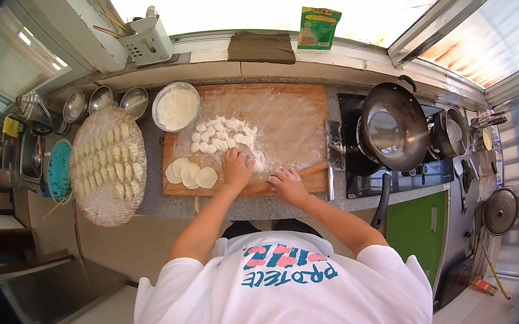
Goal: The person repeatedly rolls small dough balls into flat circular discs using a rolling pin on a floured wooden board. The flattened discs are stacked on the board, while a tray of pre-made dumplings sits nearby.
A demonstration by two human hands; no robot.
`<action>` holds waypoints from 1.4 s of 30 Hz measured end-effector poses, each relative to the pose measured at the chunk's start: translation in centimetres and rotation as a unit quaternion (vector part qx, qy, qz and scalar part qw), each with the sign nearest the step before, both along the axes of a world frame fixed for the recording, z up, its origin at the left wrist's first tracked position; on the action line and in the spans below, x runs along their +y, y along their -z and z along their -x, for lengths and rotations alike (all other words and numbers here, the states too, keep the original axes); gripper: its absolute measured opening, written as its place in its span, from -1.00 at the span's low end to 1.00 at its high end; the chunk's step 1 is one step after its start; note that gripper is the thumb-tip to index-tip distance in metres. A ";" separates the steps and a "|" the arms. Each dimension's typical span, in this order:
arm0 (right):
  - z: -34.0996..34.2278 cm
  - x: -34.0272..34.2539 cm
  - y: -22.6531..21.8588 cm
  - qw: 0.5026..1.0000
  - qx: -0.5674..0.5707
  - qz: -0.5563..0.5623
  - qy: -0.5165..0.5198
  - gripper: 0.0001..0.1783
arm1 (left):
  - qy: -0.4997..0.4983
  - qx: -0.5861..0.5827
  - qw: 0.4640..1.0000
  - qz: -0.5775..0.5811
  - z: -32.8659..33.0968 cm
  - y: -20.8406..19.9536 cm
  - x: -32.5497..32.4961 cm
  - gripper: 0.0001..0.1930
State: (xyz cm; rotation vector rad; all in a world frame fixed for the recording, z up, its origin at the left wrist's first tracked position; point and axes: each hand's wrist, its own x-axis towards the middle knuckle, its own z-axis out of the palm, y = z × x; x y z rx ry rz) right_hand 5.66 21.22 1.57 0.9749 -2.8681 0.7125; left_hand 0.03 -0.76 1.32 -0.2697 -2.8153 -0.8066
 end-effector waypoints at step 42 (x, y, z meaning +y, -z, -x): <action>6.5 -4.3 0.0 0.997 0.007 -0.047 0.065 -0.08 | -0.051 -0.280 0.947 -0.149 -0.7 -0.6 -1.0 -0.85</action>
